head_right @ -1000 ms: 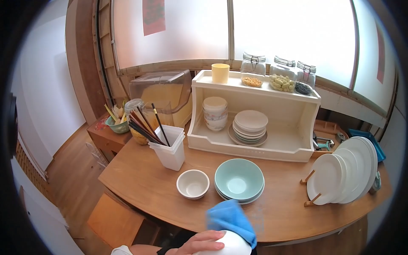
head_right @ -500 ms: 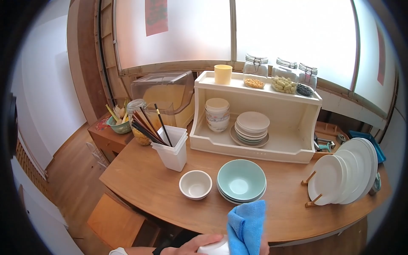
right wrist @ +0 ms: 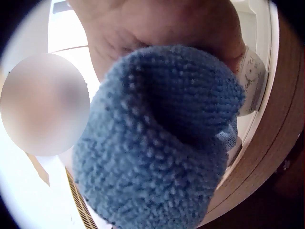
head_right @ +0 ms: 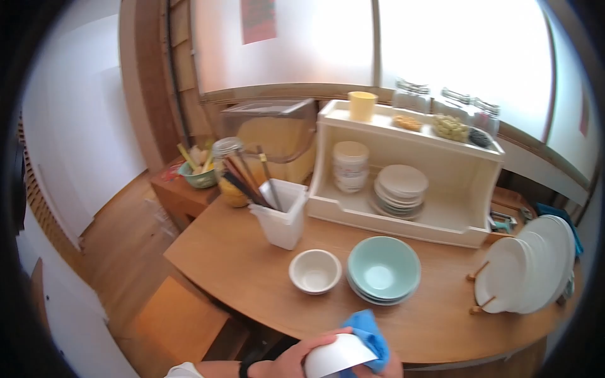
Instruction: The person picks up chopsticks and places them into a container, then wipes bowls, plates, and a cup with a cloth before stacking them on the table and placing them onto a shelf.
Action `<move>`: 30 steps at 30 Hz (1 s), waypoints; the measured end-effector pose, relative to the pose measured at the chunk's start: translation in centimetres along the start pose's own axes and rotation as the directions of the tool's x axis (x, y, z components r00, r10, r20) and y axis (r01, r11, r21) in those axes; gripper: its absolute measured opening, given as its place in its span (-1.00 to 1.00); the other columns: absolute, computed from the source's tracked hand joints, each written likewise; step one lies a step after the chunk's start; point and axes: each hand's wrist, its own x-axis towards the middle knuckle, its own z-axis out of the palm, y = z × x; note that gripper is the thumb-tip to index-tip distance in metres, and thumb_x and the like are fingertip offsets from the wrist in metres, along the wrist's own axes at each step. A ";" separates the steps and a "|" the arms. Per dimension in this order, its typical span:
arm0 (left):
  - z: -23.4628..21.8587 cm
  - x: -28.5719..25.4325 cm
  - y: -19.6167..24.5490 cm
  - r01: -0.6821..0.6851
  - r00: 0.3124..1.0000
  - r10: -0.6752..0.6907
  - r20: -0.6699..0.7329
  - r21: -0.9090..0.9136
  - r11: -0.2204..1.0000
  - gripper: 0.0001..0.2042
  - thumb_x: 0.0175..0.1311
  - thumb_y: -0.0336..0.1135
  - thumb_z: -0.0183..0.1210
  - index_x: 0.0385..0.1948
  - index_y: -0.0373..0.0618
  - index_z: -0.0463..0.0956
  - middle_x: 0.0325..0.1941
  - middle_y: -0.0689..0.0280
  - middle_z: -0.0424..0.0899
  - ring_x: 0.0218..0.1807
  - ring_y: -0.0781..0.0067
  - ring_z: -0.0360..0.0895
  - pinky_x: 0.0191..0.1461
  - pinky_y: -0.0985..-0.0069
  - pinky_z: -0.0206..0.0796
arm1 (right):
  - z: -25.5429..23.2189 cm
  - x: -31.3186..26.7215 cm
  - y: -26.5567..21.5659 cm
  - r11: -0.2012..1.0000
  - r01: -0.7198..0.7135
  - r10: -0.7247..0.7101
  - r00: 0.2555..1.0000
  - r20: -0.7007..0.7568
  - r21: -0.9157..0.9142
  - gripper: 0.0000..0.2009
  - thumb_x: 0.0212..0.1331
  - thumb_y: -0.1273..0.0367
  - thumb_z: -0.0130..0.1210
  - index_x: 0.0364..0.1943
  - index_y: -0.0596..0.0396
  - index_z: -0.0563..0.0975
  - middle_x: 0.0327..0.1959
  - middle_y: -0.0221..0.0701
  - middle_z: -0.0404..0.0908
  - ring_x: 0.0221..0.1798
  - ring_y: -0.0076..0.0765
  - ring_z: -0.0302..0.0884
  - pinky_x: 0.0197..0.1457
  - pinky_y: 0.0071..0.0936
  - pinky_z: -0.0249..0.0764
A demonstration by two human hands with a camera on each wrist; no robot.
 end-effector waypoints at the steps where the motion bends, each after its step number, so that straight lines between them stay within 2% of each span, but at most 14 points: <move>1: -0.1 -0.2 0.0 0.106 0.994 -0.107 -0.009 -0.089 0.990 -0.08 -0.05 -0.01 0.44 0.32 -0.20 0.08 0.35 0.00 0.25 0.36 0.10 0.22 0.38 0.22 0.05 | -0.6 0.0 -0.1 0.995 0.073 -0.070 0.997 0.035 -0.068 -0.48 0.20 0.25 0.14 0.18 0.28 0.37 0.15 -0.19 0.47 0.19 -0.19 0.43 0.26 -0.34 0.30; 5: 0.6 0.1 -1.0 0.156 0.947 -0.211 -0.242 -0.226 0.961 -0.06 -0.05 0.13 0.40 0.30 -0.20 0.10 0.34 0.08 0.25 0.30 0.21 0.27 0.35 0.30 0.12 | -0.3 -1.0 -0.7 0.953 0.259 -0.278 0.954 -0.115 -0.159 -0.50 0.18 0.25 0.20 0.13 0.30 0.40 0.14 -0.11 0.45 0.07 -0.08 0.50 0.18 -0.25 0.38; 9: 1.4 0.0 -1.3 0.073 0.958 -0.098 -0.270 -0.100 0.992 -0.06 -0.11 0.16 0.43 0.25 -0.18 0.15 0.32 -0.01 0.23 0.27 0.10 0.29 0.31 0.24 0.16 | 0.5 -1.6 -1.7 0.450 0.432 -0.583 0.805 0.109 -0.782 -0.56 0.06 0.37 0.30 0.00 0.31 0.47 0.09 0.02 0.44 0.11 0.18 0.45 0.19 -0.03 0.39; 12: 2.0 0.4 -0.7 -0.070 0.970 0.124 -0.211 0.248 0.966 -0.19 -0.12 -0.43 0.45 0.23 -0.06 0.15 0.33 -0.15 0.13 0.32 -0.09 0.23 0.33 0.18 0.14 | 1.7 -1.8 -1.0 0.635 0.387 -0.487 0.873 0.043 -0.669 -0.58 0.11 0.34 0.25 0.01 0.31 0.48 0.10 0.02 0.44 0.13 0.19 0.42 0.22 -0.04 0.37; 13: 1.9 0.5 -0.4 -0.071 0.971 0.121 -0.208 0.233 0.970 -0.19 -0.12 -0.43 0.45 0.23 -0.06 0.15 0.33 -0.15 0.13 0.32 -0.09 0.23 0.33 0.18 0.14 | 3.4 -1.4 -2.7 0.974 0.224 -0.227 0.958 -0.175 -0.036 -0.60 0.14 0.32 0.22 -0.01 0.31 0.49 0.08 0.01 0.45 0.13 0.19 0.43 0.20 -0.03 0.37; 14: 1.9 0.7 -0.1 -0.110 0.964 0.173 -0.201 0.292 0.950 -0.20 -0.12 -0.41 0.46 0.23 -0.06 0.16 0.32 -0.16 0.13 0.31 -0.11 0.24 0.32 0.19 0.15 | 4.1 -1.0 -3.9 0.770 0.018 0.121 0.977 -0.174 0.637 -0.62 0.16 0.30 0.19 -0.03 0.31 0.50 0.07 0.01 0.46 0.12 0.20 0.43 0.19 -0.02 0.37; 15: 1.9 1.0 0.2 -0.148 0.958 0.221 -0.184 0.344 0.927 -0.20 -0.12 -0.39 0.46 0.23 -0.06 0.16 0.32 -0.17 0.13 0.30 -0.13 0.25 0.32 0.19 0.16 | 2.9 -0.2 -3.8 0.961 0.269 -0.264 0.961 -0.078 0.060 -0.62 0.17 0.29 0.17 -0.04 0.32 0.50 0.04 0.00 0.48 0.11 0.20 0.44 0.17 -0.02 0.37; 16: 2.3 1.2 0.5 -0.175 0.956 0.234 -0.175 0.298 0.938 -0.18 -0.16 -0.35 0.49 0.21 -0.06 0.18 0.29 -0.17 0.19 0.29 -0.13 0.27 0.31 0.19 0.16 | 1.7 0.2 -3.2 0.704 0.515 -0.470 0.854 0.223 -0.489 -0.62 0.17 0.28 0.16 -0.04 0.32 0.49 0.02 -0.01 0.50 0.10 0.19 0.45 0.15 -0.03 0.37; 19: 0.7 1.1 1.4 -0.180 0.979 0.204 -0.006 0.450 0.875 -0.07 -0.19 0.18 0.46 0.19 -0.16 0.20 0.26 -0.14 0.22 0.23 -0.07 0.30 0.26 0.14 0.19 | 1.2 -0.2 -1.8 0.767 0.576 -0.515 0.816 0.264 -0.283 -0.54 0.10 0.25 0.23 0.00 0.31 0.48 0.01 -0.05 0.51 0.07 0.15 0.47 0.15 -0.11 0.36; 22: 0.9 1.4 1.4 -0.298 0.953 0.295 0.075 0.421 0.857 -0.06 -0.24 0.20 0.47 0.17 -0.15 0.21 0.22 -0.23 0.22 0.21 -0.18 0.30 0.21 0.06 0.21 | 0.0 -1.1 -1.1 0.966 -0.019 -0.062 0.950 0.306 0.257 -0.49 0.06 0.22 0.26 0.05 0.25 0.47 0.09 -0.12 0.50 0.10 -0.03 0.48 0.19 -0.20 0.35; 23: 1.0 1.6 2.0 -0.301 0.953 0.284 0.102 0.400 0.866 -0.06 -0.24 0.20 0.47 0.17 -0.15 0.21 0.22 -0.23 0.22 0.21 -0.18 0.30 0.21 0.06 0.21 | -0.5 -0.8 -2.1 0.770 -0.203 -0.064 0.919 0.389 0.605 -0.54 -0.01 0.32 0.25 0.03 0.20 0.49 0.07 -0.11 0.51 0.10 -0.01 0.49 0.18 -0.23 0.36; 27: 1.7 2.6 2.6 -0.459 0.888 0.416 0.197 0.305 0.834 -0.04 -0.26 0.18 0.49 0.19 -0.15 0.20 0.24 -0.19 0.22 0.21 -0.14 0.30 0.23 0.08 0.19 | -1.4 -3.3 1.5 0.686 -0.416 0.239 0.904 0.354 0.598 -0.43 -0.06 0.39 0.36 0.10 0.22 0.43 0.09 -0.15 0.51 0.10 -0.17 0.49 0.13 -0.25 0.43; 29: 1.5 2.4 1.5 -0.246 0.968 0.251 0.018 0.278 0.929 -0.36 0.06 -0.01 0.36 0.03 -0.25 0.28 0.10 -0.01 0.43 0.10 0.16 0.51 0.13 0.32 0.40 | -3.5 -3.4 2.2 0.813 -0.449 0.237 0.837 0.493 0.372 -0.31 -0.09 0.40 0.40 0.20 0.27 0.36 0.18 -0.21 0.48 0.17 -0.28 0.44 0.21 -0.27 0.40; 30: 0.3 2.5 1.6 -0.075 0.995 0.068 0.067 0.114 0.991 -0.08 -0.22 -0.18 0.55 0.26 -0.09 0.16 0.25 -0.09 0.30 0.27 0.01 0.33 0.32 0.23 0.17 | -3.7 -3.7 1.3 0.811 -0.306 0.126 0.924 0.361 0.499 -0.33 -0.08 0.41 0.39 0.18 0.28 0.37 0.16 -0.19 0.49 0.15 -0.27 0.46 0.21 -0.24 0.41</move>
